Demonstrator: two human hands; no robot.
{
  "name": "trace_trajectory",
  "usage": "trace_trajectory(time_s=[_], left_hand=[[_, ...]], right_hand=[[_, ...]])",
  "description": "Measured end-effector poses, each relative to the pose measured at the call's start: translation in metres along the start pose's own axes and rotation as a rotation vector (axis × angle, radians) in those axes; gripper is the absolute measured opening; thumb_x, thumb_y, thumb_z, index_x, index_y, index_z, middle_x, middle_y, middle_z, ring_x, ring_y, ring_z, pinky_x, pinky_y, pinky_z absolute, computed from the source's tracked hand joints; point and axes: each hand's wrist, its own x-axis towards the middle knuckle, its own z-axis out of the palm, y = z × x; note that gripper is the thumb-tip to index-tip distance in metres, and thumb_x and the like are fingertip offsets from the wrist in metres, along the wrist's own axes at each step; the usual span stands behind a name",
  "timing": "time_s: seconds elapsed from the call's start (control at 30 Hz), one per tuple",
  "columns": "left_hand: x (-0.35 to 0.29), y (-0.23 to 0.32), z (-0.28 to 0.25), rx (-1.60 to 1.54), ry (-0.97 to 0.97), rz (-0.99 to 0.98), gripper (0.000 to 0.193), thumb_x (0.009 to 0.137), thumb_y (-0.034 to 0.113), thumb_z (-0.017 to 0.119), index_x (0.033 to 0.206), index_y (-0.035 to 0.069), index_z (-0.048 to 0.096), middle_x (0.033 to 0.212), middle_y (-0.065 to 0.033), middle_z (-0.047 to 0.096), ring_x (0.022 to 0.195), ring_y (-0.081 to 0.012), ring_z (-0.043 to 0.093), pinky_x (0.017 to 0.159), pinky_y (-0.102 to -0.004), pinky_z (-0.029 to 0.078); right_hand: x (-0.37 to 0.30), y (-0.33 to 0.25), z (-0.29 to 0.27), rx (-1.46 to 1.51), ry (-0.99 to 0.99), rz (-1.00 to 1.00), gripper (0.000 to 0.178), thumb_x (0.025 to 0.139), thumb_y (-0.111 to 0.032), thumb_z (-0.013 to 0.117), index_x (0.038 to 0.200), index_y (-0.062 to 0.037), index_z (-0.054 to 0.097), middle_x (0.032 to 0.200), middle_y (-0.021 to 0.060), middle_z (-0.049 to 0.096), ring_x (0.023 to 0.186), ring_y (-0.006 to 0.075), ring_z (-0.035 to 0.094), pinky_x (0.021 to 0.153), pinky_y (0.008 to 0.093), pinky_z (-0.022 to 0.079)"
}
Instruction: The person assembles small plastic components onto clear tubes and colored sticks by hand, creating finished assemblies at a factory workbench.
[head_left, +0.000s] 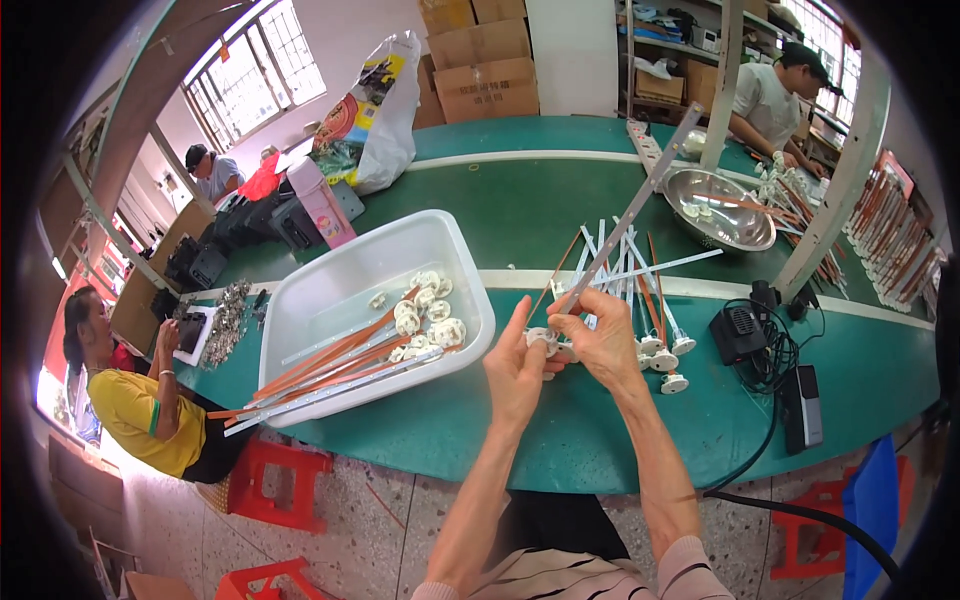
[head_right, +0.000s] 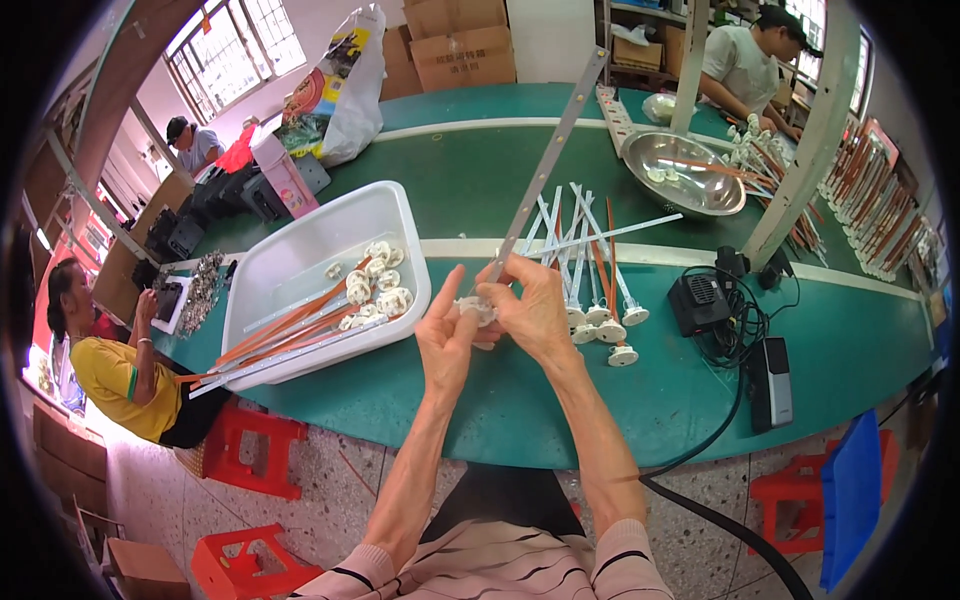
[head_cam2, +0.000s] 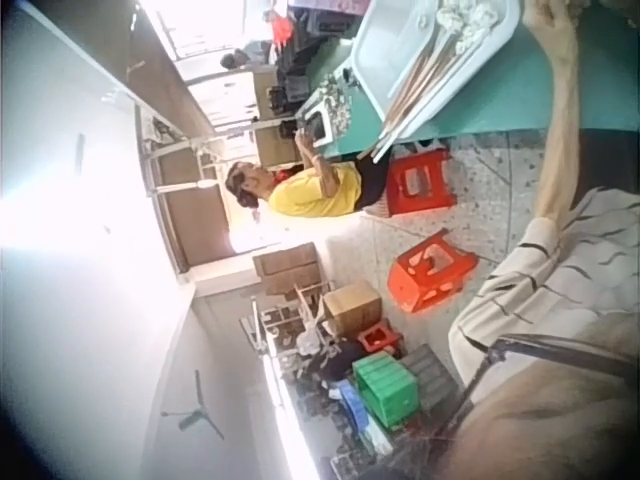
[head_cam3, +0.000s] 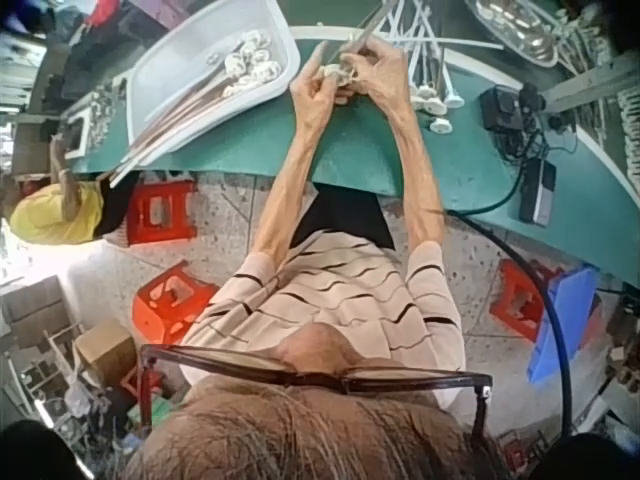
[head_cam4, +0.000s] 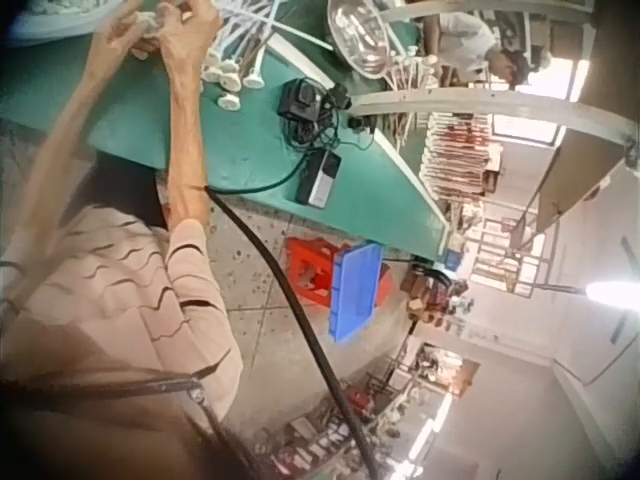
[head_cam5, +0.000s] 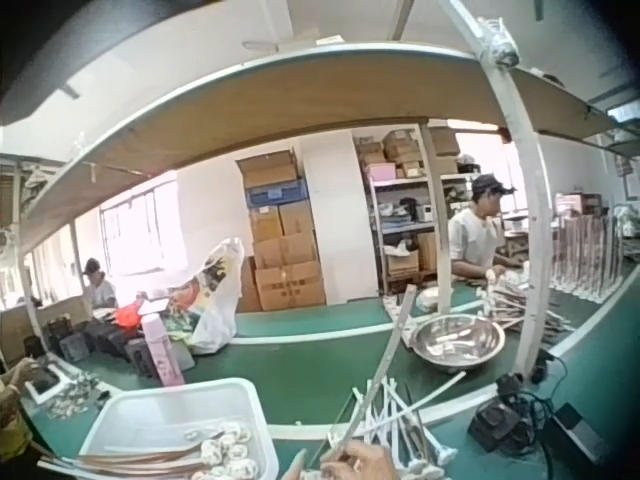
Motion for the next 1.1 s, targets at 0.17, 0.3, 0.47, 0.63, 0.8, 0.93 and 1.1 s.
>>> trace_trajectory(time_s=[0.17,0.3,0.47,0.63,0.8,0.93,1.1], left_hand=[[0.003,-0.002,-0.007,0.257,0.114,0.252,0.049,0.084,0.008,0.059,0.130,-0.001,0.045,0.101,-0.0183,0.065,0.069,-0.0120,0.061,0.061,-0.0251,0.051],[0.008,-0.005,0.003,0.565,0.152,0.517,0.040,0.082,0.012,0.062,0.118,-0.003,0.056,0.110,-0.0194,0.062,0.098,-0.0262,0.059,0.085,-0.0349,0.046],[0.014,-0.020,-0.007,0.524,0.183,0.238,0.047,0.084,0.021,0.059,0.122,-0.005,0.051,0.125,-0.0279,0.049,0.120,-0.0390,0.045,0.100,-0.0420,0.035],[0.019,-0.036,0.003,0.561,0.127,0.338,0.052,0.084,0.023,0.058,0.126,-0.006,0.045,0.127,-0.0267,0.046,0.122,-0.0403,0.040,0.103,-0.0424,0.030],[0.020,-0.038,0.003,0.498,0.212,0.352,0.051,0.085,0.024,0.057,0.126,-0.005,0.045,0.127,-0.0273,0.046,0.119,-0.0427,0.042,0.100,-0.0436,0.032],[0.019,-0.050,-0.005,0.376,0.084,0.180,0.045,0.086,0.020,0.055,0.123,-0.002,0.048,0.122,-0.0275,0.048,0.117,-0.0412,0.043,0.097,-0.0435,0.034],[0.017,-0.070,0.004,0.626,0.273,0.395,0.052,0.092,0.024,0.050,0.134,-0.002,0.034,0.134,-0.0244,0.039,0.126,-0.0371,0.035,0.104,-0.0425,0.026]], right_hand=[[0.031,-0.022,-0.040,0.013,-0.045,0.288,0.028,0.067,-0.004,0.065,0.095,-0.0018,0.061,0.063,0.0060,0.063,0.061,0.0126,0.060,0.062,0.0290,0.045],[0.044,0.010,-0.068,-0.375,-0.081,0.375,0.029,0.064,-0.012,0.068,0.091,-0.0010,0.062,0.064,0.0105,0.063,0.064,0.0224,0.063,0.064,0.0341,0.046],[0.034,0.003,-0.054,-0.856,-0.167,0.491,0.026,0.066,-0.023,0.065,0.081,-0.0013,0.065,0.078,0.0170,0.065,0.077,0.0349,0.063,0.068,0.0434,0.047],[0.032,-0.017,-0.050,-1.064,-0.067,0.444,0.023,0.076,-0.025,0.059,0.085,-0.0069,0.069,0.084,0.0167,0.066,0.082,0.0357,0.063,0.071,0.0443,0.048],[0.047,-0.065,0.014,-0.982,-0.117,0.108,0.018,0.079,-0.022,0.057,0.085,-0.0081,0.067,0.079,0.0127,0.066,0.077,0.0327,0.063,0.068,0.0417,0.048],[0.068,-0.055,0.101,-0.716,-0.413,-0.149,0.016,0.078,-0.021,0.058,0.085,-0.0094,0.066,0.077,0.0109,0.066,0.075,0.0294,0.063,0.066,0.0390,0.048],[0.083,-0.012,0.199,-0.688,-0.640,-0.304,0.013,0.075,-0.012,0.061,0.085,-0.0113,0.068,0.082,0.0105,0.065,0.082,0.0297,0.062,0.068,0.0414,0.049]])
